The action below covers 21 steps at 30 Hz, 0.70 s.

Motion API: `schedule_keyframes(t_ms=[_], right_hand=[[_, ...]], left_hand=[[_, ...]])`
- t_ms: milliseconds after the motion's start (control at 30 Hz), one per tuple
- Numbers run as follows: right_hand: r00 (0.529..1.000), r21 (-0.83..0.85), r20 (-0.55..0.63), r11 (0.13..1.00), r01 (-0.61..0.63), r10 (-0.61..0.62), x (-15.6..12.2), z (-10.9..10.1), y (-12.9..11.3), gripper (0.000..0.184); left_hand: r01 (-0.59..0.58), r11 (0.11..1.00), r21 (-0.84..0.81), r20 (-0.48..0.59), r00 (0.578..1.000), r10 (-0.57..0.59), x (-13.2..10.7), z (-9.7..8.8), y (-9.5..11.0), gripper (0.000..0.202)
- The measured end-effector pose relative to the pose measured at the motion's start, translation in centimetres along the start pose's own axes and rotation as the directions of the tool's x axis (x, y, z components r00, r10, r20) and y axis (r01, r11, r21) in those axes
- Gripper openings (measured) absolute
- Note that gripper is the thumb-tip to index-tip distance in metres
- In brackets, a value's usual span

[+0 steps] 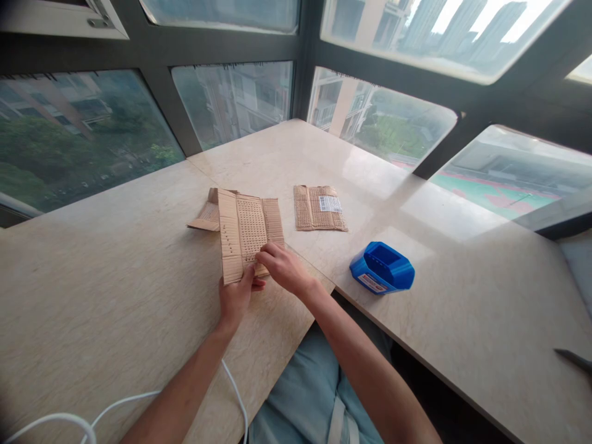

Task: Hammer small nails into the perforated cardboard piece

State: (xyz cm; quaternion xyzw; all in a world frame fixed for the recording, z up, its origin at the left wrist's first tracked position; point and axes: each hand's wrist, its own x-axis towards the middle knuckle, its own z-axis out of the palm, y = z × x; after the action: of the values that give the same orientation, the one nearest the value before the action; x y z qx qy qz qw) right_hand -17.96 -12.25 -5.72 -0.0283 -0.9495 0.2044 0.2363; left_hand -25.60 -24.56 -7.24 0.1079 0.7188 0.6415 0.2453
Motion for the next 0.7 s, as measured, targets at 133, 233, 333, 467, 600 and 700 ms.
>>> schedule_keyframes(t_ms=[133,233,333,467,600,700], right_hand=[[0.999,0.034,-0.028,0.999,-0.028,0.029,0.0,0.2,0.0,0.018],[0.994,0.074,-0.058,0.993,-0.089,0.094,-0.1,0.3,0.6,0.013],[0.994,0.062,-0.057,0.994,-0.094,0.098,-0.3,0.2,1.4,0.02],[0.999,0.137,-0.035,0.99,-0.034,0.039,-0.9,0.5,1.9,0.022],[0.994,0.146,-0.084,0.988,-0.057,0.07,-1.1,1.0,1.6,0.015],[0.99,0.1,-0.097,0.991,-0.088,0.098,-0.9,1.0,1.4,0.017]], left_hand=[[0.014,1.0,-0.009,0.001,1.0,-0.014,0.0,0.0,0.0,0.031],[-0.013,0.999,-0.03,0.015,1.0,0.013,0.0,-0.1,-0.2,0.032],[-0.05,0.998,-0.034,0.04,0.998,0.051,0.1,-0.1,-0.5,0.034],[-0.052,0.999,0.002,0.036,0.998,0.052,0.3,-0.2,-0.8,0.032],[-0.052,0.998,0.025,0.036,0.998,0.051,0.4,-0.2,-0.8,0.028],[-0.033,0.998,0.048,0.033,0.999,0.031,0.4,-0.2,-0.7,0.028]])
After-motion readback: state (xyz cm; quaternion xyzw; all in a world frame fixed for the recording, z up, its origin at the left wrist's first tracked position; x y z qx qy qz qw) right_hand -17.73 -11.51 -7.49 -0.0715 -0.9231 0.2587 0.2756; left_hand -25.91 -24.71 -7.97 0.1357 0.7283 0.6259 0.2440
